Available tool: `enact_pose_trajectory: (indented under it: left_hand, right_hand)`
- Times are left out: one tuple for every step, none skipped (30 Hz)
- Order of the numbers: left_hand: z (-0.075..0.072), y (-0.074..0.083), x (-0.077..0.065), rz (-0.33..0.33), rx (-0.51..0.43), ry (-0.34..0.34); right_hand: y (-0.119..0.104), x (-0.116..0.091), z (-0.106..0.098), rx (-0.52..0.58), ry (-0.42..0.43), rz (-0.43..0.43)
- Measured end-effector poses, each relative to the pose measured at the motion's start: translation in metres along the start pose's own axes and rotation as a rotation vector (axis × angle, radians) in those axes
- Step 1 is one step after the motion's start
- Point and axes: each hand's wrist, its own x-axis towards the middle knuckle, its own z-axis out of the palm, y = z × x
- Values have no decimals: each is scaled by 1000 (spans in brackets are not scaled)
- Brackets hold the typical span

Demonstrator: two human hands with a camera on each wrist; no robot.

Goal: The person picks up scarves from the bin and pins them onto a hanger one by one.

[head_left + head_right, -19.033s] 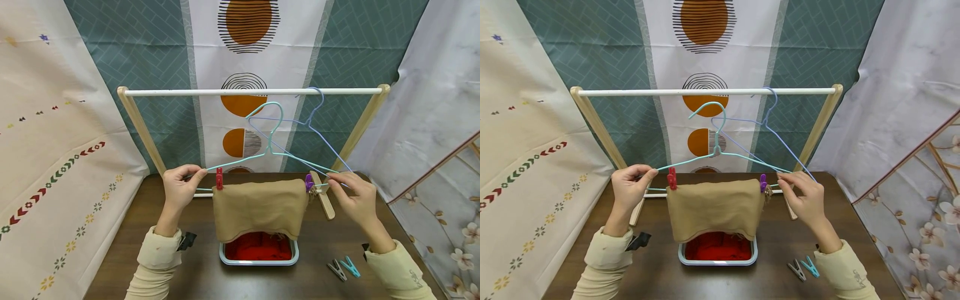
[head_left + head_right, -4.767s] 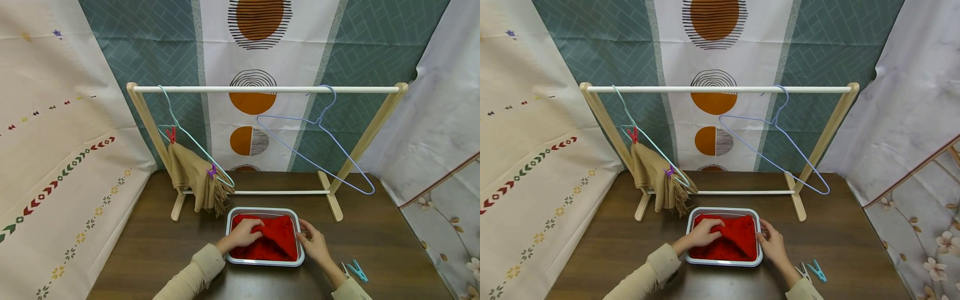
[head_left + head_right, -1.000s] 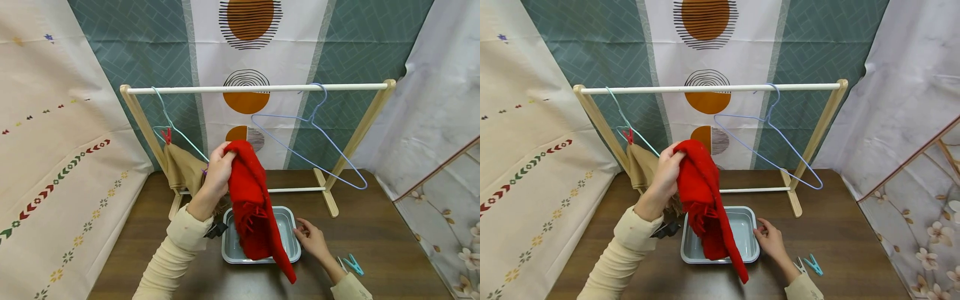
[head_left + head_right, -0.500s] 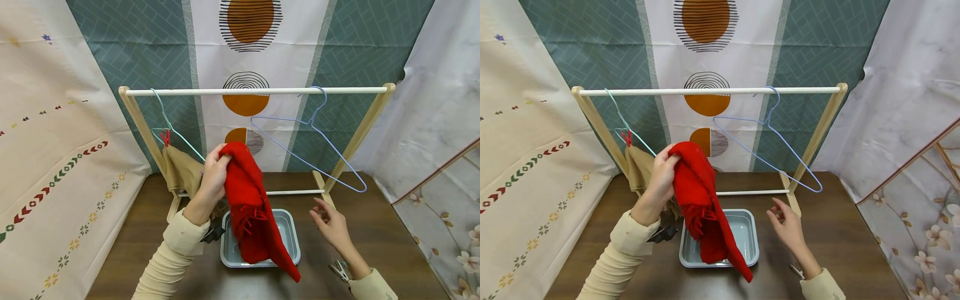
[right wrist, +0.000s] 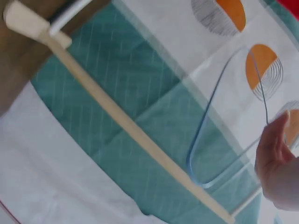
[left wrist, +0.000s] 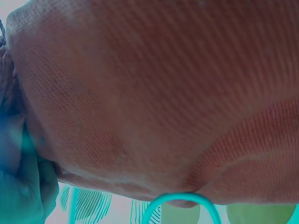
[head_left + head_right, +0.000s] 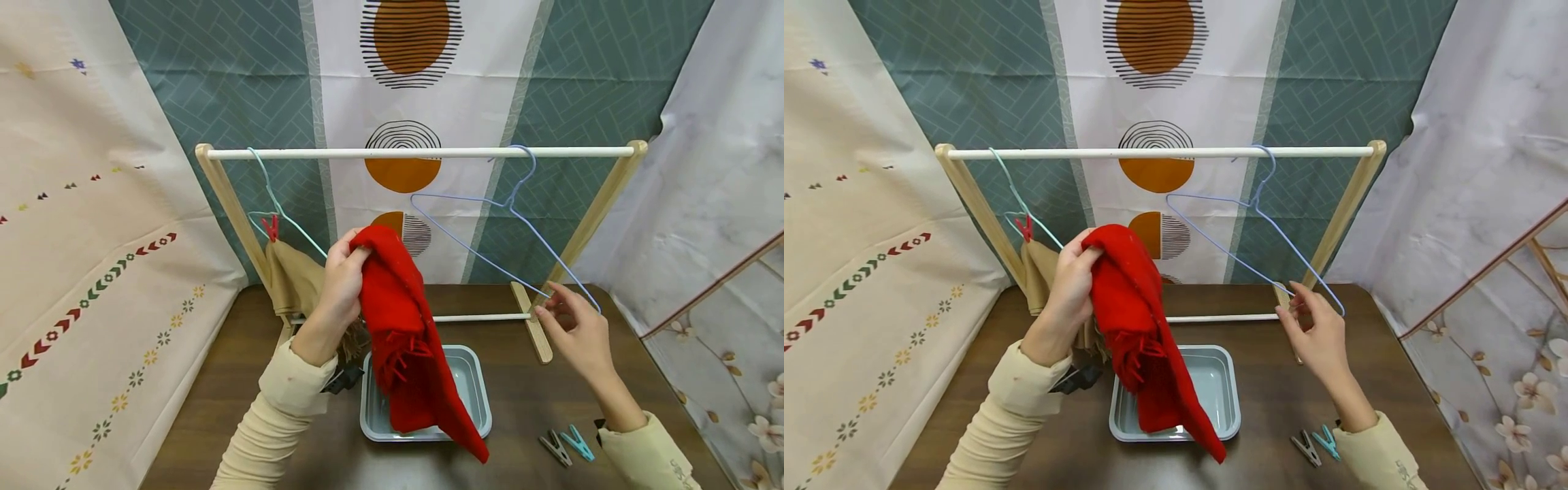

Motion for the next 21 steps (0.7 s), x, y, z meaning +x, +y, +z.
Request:
enact_pose_trajectory:
  left_hand:
    - [0,1,1,0,1,-1]
    - [0,2,1,-1,-2,-3]
    - [1,3,1,-1,-3,-5]
    - [1,4,2,-4,-3,-5]
    - [1,5,2,-4,-2,-4]
    - [1,6,3,-3,0,-5]
    - [2,6,3,-2,-3,-6]
    - [2,7,4,0,-7,-6]
    - [2,7,4,2,-10,-7]
    - [2,8,4,2,-13,-6]
    - [2,8,4,4,-16,-8]
    - [2,8,3,2,-19,-10]
    - [3,9,3,0,-19,-11]
    - [3,9,3,-2,-17,-11]
    - [3,9,2,-2,-13,-13]
    - [3,9,2,-2,-9,-14]
    - [3,9,2,-2,-5,-16]
    - [3,8,2,-1,-3,-19]
    - [3,8,2,0,1,-20]
    - [3,8,2,1,3,-21]
    - [3,7,2,1,4,-21]
  right_hand:
    - [1,4,-2,-29,35,-27]
    - [2,9,-4,-55,66,-44]
    - [4,13,-6,-76,89,-55]
    - [6,17,-8,-103,105,-60]
    - [8,20,-10,-123,112,-58]
    - [10,24,-12,-131,102,-46]
    - [12,27,-14,-131,77,-32]
    - [14,30,-16,-131,40,-7]
    - [16,34,-19,-138,-11,23]
    - [19,37,-21,-147,-73,60]
    - [21,41,-23,-156,-147,97]
    - [24,44,-25,-164,-227,132]
    - [27,48,-27,-161,-314,169]
    - [30,51,-29,-160,-401,209]
    - [34,54,-30,-155,-481,240]
    - [37,57,-31,-135,-550,263]
    - [40,59,-32,-110,-612,288]
    - [43,60,-33,-59,-664,325]
    - [46,61,-33,-5,-702,361]
    - [49,62,-32,37,-725,389]
    - [51,62,-32,92,-743,419]
